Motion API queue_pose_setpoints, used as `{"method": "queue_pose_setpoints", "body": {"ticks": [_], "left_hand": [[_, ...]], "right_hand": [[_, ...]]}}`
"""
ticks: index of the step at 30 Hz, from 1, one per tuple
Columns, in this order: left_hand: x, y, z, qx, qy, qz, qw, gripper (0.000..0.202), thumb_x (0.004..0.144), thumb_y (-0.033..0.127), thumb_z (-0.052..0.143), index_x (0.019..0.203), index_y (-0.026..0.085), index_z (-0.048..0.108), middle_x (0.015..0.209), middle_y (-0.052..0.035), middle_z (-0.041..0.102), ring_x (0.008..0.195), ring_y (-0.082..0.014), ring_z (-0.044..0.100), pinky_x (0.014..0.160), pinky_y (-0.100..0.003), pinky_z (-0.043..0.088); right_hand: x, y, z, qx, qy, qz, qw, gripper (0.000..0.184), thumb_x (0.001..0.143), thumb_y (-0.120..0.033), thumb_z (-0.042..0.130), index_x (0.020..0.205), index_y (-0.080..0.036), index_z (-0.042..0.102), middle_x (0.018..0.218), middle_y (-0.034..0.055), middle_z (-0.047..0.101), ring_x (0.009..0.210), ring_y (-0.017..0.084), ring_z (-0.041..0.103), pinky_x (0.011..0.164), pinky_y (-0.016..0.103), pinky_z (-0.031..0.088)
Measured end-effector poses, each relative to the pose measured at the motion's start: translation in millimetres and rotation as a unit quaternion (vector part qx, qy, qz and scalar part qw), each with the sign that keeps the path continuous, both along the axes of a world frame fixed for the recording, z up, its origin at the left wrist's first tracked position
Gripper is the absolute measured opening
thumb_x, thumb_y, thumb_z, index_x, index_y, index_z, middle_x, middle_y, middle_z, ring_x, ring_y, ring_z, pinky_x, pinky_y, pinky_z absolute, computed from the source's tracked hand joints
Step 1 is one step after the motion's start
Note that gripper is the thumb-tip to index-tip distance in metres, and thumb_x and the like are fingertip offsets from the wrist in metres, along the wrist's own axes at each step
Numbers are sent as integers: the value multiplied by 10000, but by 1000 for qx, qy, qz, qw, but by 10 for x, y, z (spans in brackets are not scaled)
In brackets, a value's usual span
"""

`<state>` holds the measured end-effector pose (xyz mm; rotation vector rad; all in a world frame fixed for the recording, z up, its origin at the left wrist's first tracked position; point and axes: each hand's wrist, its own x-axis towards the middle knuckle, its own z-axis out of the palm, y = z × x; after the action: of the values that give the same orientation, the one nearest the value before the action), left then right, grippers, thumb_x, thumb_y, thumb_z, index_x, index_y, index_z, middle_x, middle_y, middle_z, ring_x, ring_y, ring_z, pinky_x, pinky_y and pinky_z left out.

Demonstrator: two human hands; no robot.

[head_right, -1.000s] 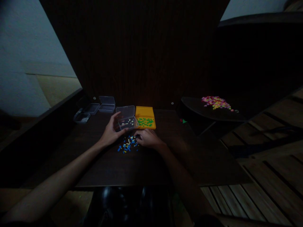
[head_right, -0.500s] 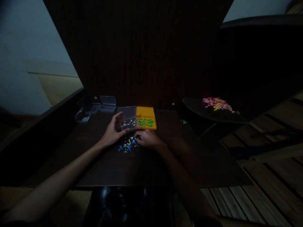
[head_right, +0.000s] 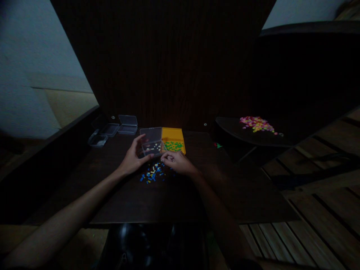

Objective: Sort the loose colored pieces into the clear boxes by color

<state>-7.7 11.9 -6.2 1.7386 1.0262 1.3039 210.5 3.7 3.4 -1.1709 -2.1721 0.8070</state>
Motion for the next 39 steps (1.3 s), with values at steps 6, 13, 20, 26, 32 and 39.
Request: {"method": "queue_pose_setpoints", "body": {"ticks": [6,13,20,26,32,39], "left_hand": [[38,-56,18,-12,2,-35,999,817,696,284,752,1389,215,326,1330,-151,494,1192,-286,541,957,-481,518],[102,-136,-9,25,33,-72,997,773,721,281,728,1387,209,341,1396,-157,450,1232,-292,516,973,-474,512],[114,-157,-33,48,64,-92,993,785,732,271,719,1406,210,323,1378,-150,469,1258,-299,499,997,-483,497],[131,-176,-18,49,74,-95,991,779,727,273,720,1399,217,330,1377,-141,470,1259,-299,500,980,-470,513],[129,-183,2,42,70,-96,992,763,728,271,716,1388,209,340,1376,-135,472,1262,-295,495,993,-470,504],[132,-182,-4,38,59,-102,992,770,724,264,721,1390,203,339,1384,-145,462,1269,-298,489,998,-473,500]], "right_hand": [[-15,-27,85,-27,104,-36,994,222,879,-362,522,913,-163,616,726,4,617,575,111,524,529,223,370],[2,3,47,48,-19,-28,998,202,886,-321,536,895,-174,674,614,-20,592,541,116,497,538,225,344],[0,-35,76,109,-115,-14,987,165,889,-269,573,905,-193,718,705,6,681,603,120,571,602,218,361],[-12,-36,68,118,-149,-36,981,189,886,-266,576,961,-214,741,861,45,750,746,163,661,681,238,425],[-46,-39,54,121,-171,-66,975,216,896,-270,547,986,-220,737,901,52,752,777,176,670,693,248,434],[-78,-58,65,129,-156,-96,975,171,877,-278,567,961,-200,694,670,4,672,578,130,562,585,228,355]]}}
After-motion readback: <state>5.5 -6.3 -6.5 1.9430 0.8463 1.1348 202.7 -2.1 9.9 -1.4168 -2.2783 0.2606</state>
